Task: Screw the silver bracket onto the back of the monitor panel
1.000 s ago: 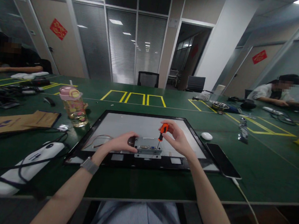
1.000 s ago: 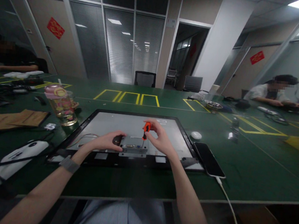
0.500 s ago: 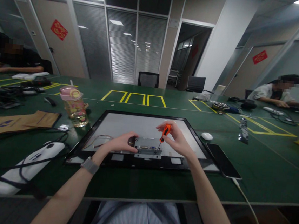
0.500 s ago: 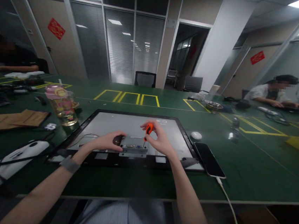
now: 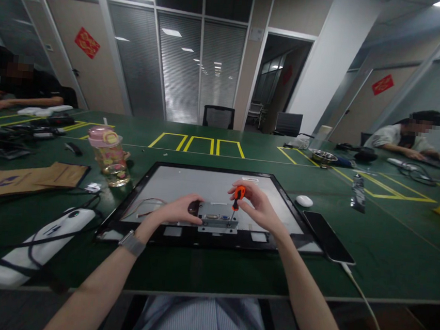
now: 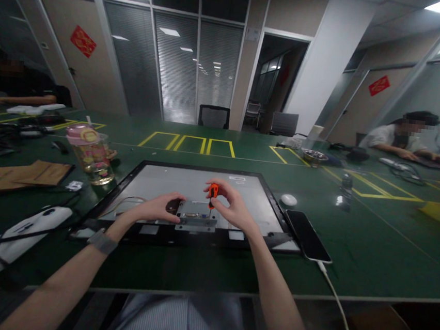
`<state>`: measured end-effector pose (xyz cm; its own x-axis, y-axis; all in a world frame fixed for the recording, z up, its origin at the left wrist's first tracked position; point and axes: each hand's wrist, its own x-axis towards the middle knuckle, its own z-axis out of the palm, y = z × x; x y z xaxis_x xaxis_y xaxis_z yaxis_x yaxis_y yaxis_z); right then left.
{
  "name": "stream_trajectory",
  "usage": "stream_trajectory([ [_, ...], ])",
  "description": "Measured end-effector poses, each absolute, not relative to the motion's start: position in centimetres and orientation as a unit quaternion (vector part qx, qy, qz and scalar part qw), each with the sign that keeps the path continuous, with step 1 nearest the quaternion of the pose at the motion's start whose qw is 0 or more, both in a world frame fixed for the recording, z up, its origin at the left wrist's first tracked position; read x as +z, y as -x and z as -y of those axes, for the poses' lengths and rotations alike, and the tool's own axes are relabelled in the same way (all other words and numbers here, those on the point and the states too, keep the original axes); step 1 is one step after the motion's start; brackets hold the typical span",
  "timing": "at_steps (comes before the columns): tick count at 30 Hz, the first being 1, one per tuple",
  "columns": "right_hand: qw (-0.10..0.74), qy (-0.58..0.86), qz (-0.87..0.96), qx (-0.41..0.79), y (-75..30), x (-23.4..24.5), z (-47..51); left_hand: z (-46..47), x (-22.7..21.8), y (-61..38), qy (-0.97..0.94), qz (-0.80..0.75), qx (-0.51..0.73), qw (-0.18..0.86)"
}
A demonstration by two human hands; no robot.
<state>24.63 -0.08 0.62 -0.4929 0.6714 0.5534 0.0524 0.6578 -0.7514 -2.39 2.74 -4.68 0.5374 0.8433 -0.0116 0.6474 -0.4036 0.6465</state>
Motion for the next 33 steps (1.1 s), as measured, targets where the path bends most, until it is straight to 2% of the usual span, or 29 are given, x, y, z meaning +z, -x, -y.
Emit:
stream_trajectory([
  [4,0.488,0.263,0.780,0.290,-24.7,0.4,-0.5,-2.8,-4.8,2.4,-0.824,-0.448,0.166,0.304],
  [7,0.510,0.265,0.764,0.293,-24.8,0.0,-0.8,-2.9,-5.1,2.5,-0.828,-0.446,0.170,0.296],
  [16,0.453,0.273,0.790,0.312,-24.7,0.0,-0.6,-3.0,-5.2,2.5,-0.828,-0.449,0.166,0.290],
  [25,0.526,0.262,0.722,0.366,-25.4,0.3,-1.0,-3.1,-5.2,2.6,-0.833,-0.446,0.167,0.281],
  [33,0.526,0.277,0.715,0.369,-25.1,0.2,-1.1,-3.0,-5.0,2.6,-0.832,-0.449,0.162,0.283],
])
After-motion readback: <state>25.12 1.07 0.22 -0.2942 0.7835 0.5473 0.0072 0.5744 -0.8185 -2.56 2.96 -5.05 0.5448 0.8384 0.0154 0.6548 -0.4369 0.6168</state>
